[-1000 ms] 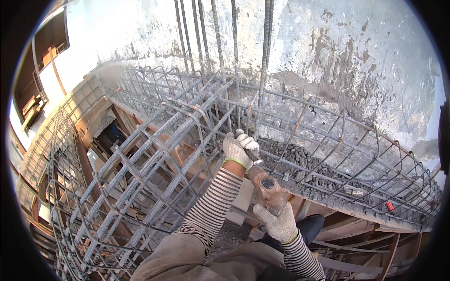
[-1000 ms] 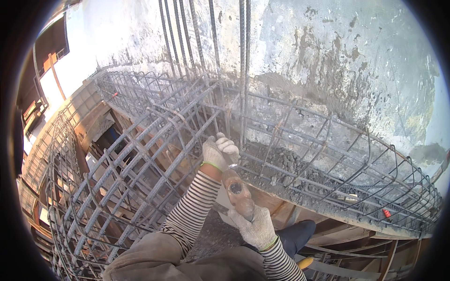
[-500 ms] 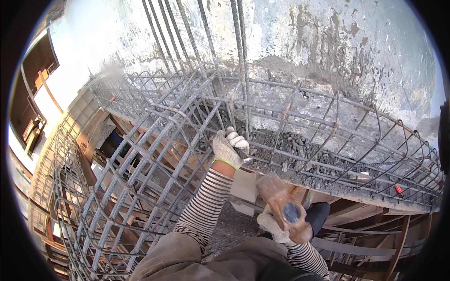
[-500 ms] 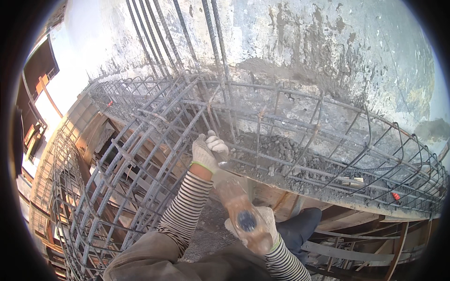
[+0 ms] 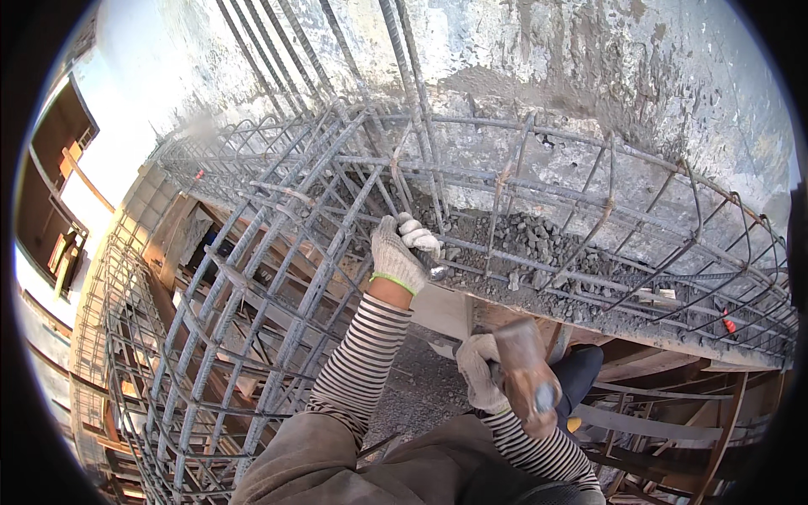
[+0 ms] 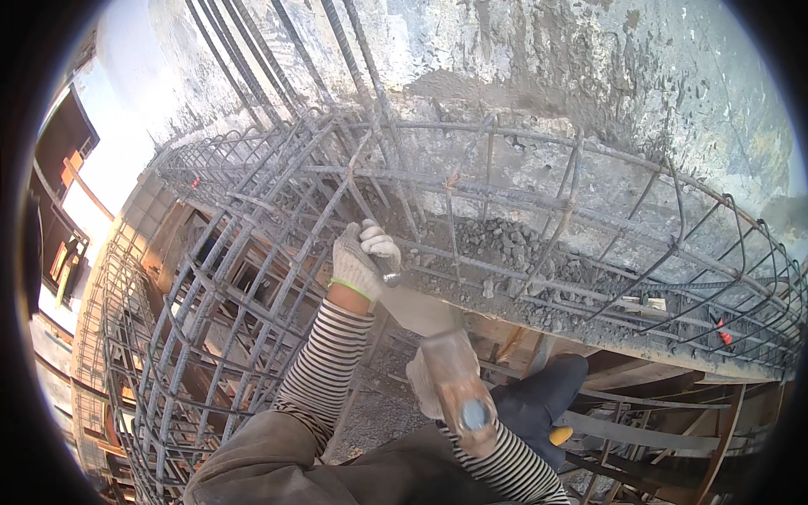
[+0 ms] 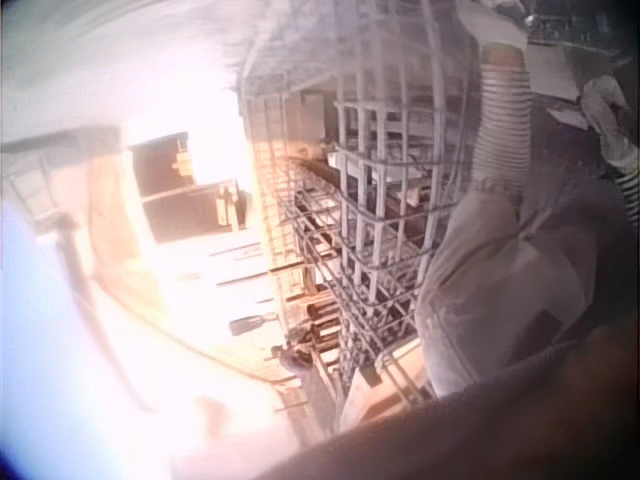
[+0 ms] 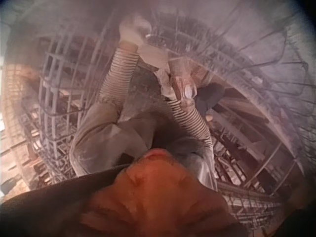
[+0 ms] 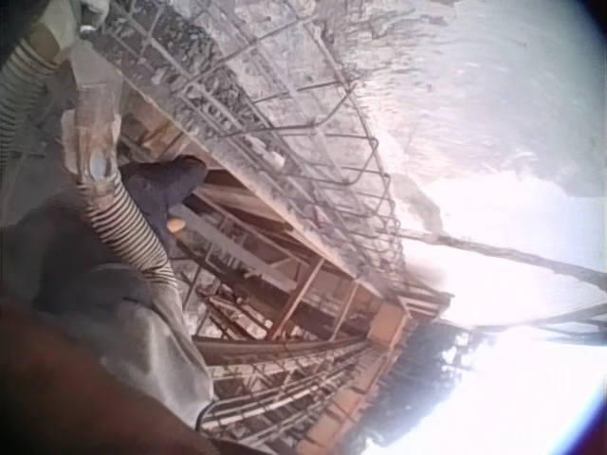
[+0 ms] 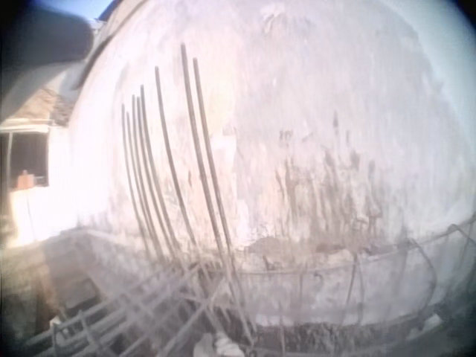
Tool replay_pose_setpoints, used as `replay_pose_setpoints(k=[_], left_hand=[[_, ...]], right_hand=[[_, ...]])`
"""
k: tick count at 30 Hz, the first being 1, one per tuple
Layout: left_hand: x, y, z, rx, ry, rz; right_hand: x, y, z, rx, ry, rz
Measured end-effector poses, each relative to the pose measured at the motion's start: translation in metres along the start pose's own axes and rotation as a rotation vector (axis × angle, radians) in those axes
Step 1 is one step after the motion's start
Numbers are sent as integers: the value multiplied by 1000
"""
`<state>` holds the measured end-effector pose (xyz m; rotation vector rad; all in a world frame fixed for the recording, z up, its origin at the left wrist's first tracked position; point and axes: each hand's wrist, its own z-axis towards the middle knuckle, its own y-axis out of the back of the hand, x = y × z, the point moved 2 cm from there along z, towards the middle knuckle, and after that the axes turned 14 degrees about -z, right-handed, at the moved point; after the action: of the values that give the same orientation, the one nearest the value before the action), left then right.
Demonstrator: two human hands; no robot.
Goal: The person strikes rebar sections with a hammer to align them within a metal cage structure.
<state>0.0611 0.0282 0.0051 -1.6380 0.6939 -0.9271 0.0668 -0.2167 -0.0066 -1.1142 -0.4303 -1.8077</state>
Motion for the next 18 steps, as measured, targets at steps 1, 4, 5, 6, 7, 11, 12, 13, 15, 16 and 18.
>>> replay_pose_setpoints(k=[1,4,5,6,7,11,12,13,15,16,18], left_hand=[[-5,4,5,-41,-35,9],[-11,12,4,-120,-89,12],[-8,13,3,-125,-115,67],[-1,18,-1,-147,-139,108],[9,24,-5,-154,-76,55],[52,-3,-49,121,127,-99],[62,-7,-63,92,126,-88],[63,-2,-68,79,116,-41],[53,12,-72,98,127,35],[40,23,-73,118,142,63],[26,26,-87,130,212,-17]], right_hand=[[-24,-3,8,40,-83,-230],[-10,-1,15,265,-564,-513],[-9,-6,5,175,-545,-351],[-1,-4,-4,148,-514,-388],[10,-3,-10,124,-483,-424],[34,16,-22,129,-388,-553],[42,19,-25,130,-328,-613],[40,21,-32,125,-338,-614],[36,24,-43,129,-376,-626],[36,23,-45,146,-415,-629],[42,15,-45,205,-567,-634]])
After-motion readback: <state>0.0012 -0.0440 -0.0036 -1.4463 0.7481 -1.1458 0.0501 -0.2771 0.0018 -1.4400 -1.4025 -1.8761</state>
